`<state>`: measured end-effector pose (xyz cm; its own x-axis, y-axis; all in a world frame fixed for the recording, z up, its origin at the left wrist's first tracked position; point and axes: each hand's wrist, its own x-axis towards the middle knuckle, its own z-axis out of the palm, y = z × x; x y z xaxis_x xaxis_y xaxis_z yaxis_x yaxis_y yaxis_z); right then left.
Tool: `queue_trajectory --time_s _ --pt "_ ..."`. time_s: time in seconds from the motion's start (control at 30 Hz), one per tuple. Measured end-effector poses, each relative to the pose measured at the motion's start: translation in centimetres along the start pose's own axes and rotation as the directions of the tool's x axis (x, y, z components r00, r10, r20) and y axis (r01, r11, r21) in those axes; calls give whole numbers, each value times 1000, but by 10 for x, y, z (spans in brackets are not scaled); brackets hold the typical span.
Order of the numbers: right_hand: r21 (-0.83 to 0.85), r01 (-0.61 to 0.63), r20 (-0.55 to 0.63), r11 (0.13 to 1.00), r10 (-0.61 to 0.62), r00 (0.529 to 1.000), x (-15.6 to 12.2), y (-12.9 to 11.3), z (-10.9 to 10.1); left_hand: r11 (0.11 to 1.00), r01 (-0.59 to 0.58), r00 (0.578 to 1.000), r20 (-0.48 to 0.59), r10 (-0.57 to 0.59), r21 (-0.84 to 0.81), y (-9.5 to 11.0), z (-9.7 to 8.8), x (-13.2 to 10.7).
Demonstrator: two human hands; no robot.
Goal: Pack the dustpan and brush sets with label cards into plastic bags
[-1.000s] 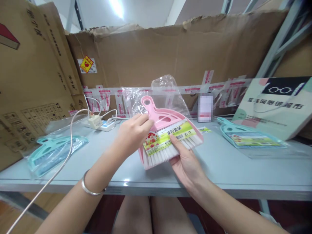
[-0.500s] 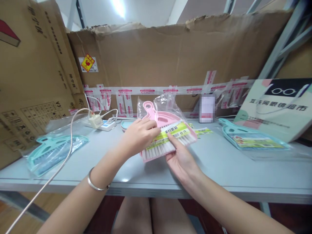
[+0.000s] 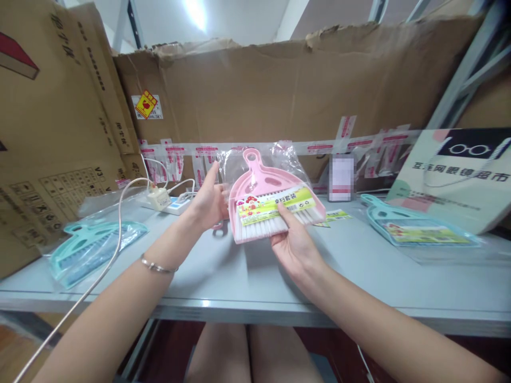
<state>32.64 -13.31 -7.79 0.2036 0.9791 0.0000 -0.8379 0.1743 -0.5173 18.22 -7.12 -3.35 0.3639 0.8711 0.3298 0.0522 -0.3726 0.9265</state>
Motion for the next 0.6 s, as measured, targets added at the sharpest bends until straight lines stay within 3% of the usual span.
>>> queue_trajectory --time_s 0.07,0.17,0.23,0.33,0.47,0.6 --pt "-25 0 -7 1000 0 1000 6 1 2 940 157 982 150 -115 -303 -7 2 9" --pt "-70 -17 -17 997 16 1000 15 3 2 842 216 974 56 -217 -495 -19 16 9" --pt "-106 -13 -22 994 10 1000 20 3 0 838 187 975 -4 -221 -513 -26 26 4" --pt "-151 6 -20 989 -9 1000 24 3 -3 846 139 989 20 -150 -514 -33 34 -6" --pt "-173 11 -16 985 -14 1000 26 6 -4 882 105 994 77 -78 -459 -35 33 -13" --pt "-188 -47 2 981 48 999 28 4 -1 902 71 997 64 -49 -426 -36 27 -14"
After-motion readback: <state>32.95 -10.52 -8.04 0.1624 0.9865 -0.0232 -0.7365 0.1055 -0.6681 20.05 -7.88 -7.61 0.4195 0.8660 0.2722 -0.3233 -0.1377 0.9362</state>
